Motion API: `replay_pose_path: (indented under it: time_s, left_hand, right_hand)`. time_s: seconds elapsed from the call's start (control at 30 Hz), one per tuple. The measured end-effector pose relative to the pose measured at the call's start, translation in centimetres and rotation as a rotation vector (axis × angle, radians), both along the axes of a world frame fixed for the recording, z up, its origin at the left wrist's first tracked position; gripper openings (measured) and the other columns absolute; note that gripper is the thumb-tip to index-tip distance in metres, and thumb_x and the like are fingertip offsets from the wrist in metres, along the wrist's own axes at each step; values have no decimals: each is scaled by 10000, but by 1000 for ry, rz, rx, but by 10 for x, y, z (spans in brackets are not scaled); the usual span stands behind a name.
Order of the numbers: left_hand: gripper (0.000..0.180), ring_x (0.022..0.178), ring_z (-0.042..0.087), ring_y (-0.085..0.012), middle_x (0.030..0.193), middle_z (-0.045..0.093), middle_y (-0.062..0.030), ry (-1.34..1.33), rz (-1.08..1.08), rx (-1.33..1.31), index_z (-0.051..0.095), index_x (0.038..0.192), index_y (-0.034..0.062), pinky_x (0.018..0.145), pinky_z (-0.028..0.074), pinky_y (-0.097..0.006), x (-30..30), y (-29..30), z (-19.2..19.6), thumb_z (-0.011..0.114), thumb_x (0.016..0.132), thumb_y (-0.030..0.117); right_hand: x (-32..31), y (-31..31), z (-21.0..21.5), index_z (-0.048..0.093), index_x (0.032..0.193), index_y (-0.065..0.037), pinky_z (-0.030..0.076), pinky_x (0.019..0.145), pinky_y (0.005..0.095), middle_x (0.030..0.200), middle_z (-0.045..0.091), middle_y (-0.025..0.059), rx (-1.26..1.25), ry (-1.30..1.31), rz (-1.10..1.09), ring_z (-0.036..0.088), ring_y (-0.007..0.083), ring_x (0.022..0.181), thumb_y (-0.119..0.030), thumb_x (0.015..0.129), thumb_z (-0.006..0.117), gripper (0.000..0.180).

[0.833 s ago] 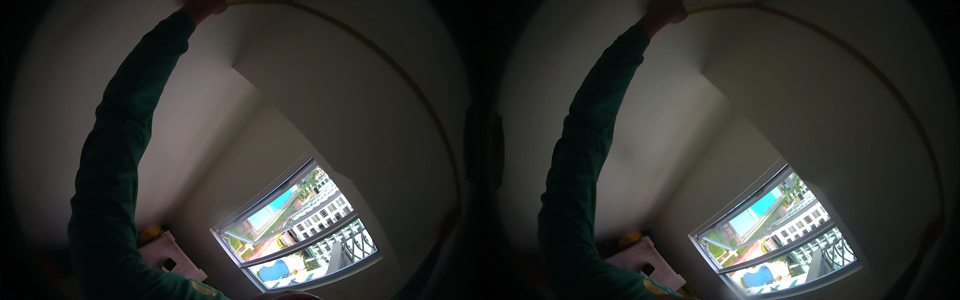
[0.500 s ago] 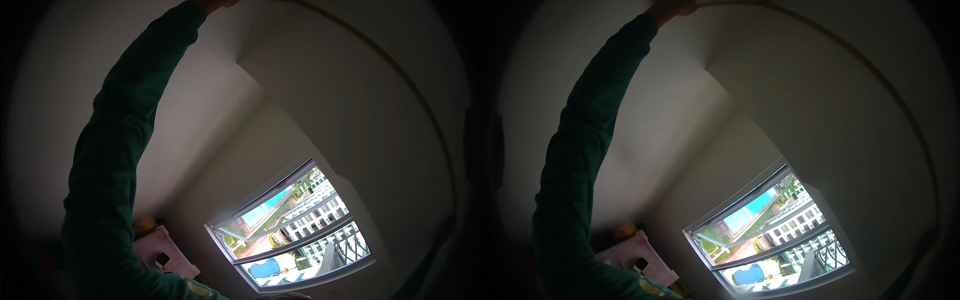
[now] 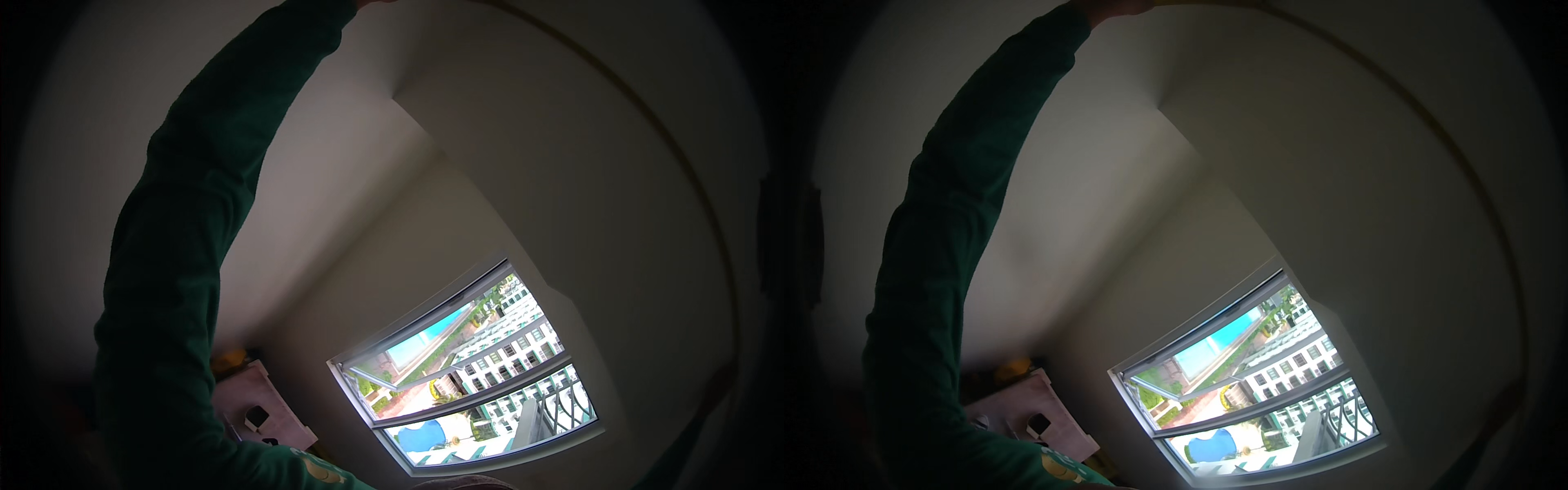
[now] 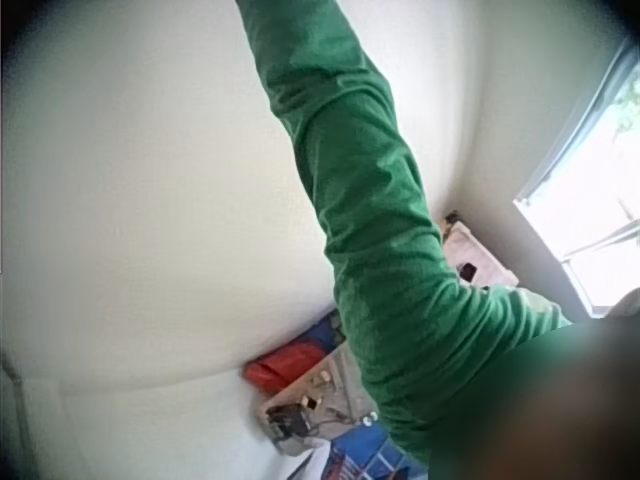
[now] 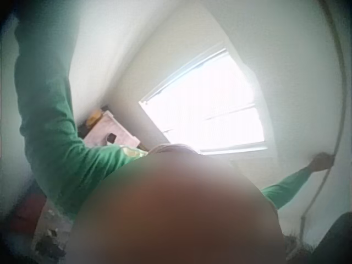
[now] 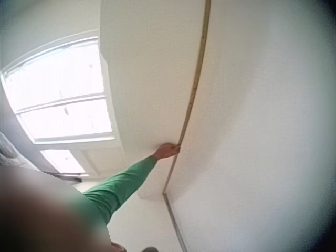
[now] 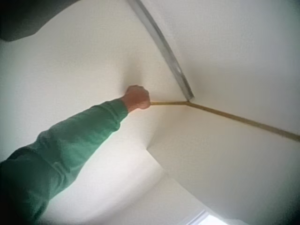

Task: The person measures and marks metal strips with a tape measure and pencil, then cuts them with shears. They repeat this process for multiple strips on a blue tarp-covered floor.

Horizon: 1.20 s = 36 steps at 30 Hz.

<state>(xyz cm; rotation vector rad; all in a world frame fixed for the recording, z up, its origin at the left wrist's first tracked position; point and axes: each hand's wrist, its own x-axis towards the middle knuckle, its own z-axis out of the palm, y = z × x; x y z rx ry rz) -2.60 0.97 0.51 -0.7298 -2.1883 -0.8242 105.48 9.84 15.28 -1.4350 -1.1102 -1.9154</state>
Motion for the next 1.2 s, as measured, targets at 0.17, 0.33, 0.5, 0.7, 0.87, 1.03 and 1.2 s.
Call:
replay_pose_path:
  time_s: [0.17,0.33,0.5,0.7,0.87,1.03,1.2]
  left_hand:
    - [312,1021,741,-317,1014,783,-169,67,-64,37,807,1029,3,900,576,-467,-4,2,-4,641,1052,266]
    - [252,865,737,-302,901,764,-159,404,-38,59,807,879,31,801,583,-484,7,-2,-4,706,994,231]
    - [202,859,765,-321,930,780,-145,508,-46,40,831,888,44,748,615,-465,28,-26,-1,733,968,201]
    - [179,1002,785,-348,1042,797,-167,581,-122,153,840,1035,45,812,649,-483,33,-38,7,707,987,155]
    - [180,1041,770,-377,1105,794,-193,675,-122,182,822,1076,0,845,647,-526,24,-42,19,713,960,84]
    - [173,990,762,-380,1076,789,-205,709,-121,122,820,1056,-16,827,646,-506,26,-48,31,733,934,71]
    - [177,958,756,-376,1040,783,-220,734,-73,25,826,1030,-21,806,635,-509,20,-47,38,744,904,72]
  right_hand:
    - [54,25,25,698,1415,-115,431,1198,490,1501,641,85,176,-306,-647,560,280,1412,-367,1088,542,442]
    - [75,36,31,704,1406,-125,444,1171,469,1479,650,83,20,62,-448,566,269,1401,-415,1083,575,453]
    - [69,30,27,739,1305,-129,479,1072,434,1347,688,59,4,-24,-740,608,241,1281,-386,1081,591,372]
    - [61,20,27,780,1184,-133,521,952,393,1189,734,30,22,-96,-905,659,206,1137,-352,1079,610,296]
    - [40,7,26,802,1153,-158,532,904,369,1125,753,-10,65,-187,-988,675,173,1083,-325,1089,605,266]
    - [34,6,28,808,1181,-170,512,966,398,1191,753,-14,-157,-206,-1235,667,189,1131,-355,1081,596,298]
    - [53,14,30,832,1119,-167,501,1020,449,1220,763,4,-104,-266,-1115,671,215,1179,-358,1080,576,322]
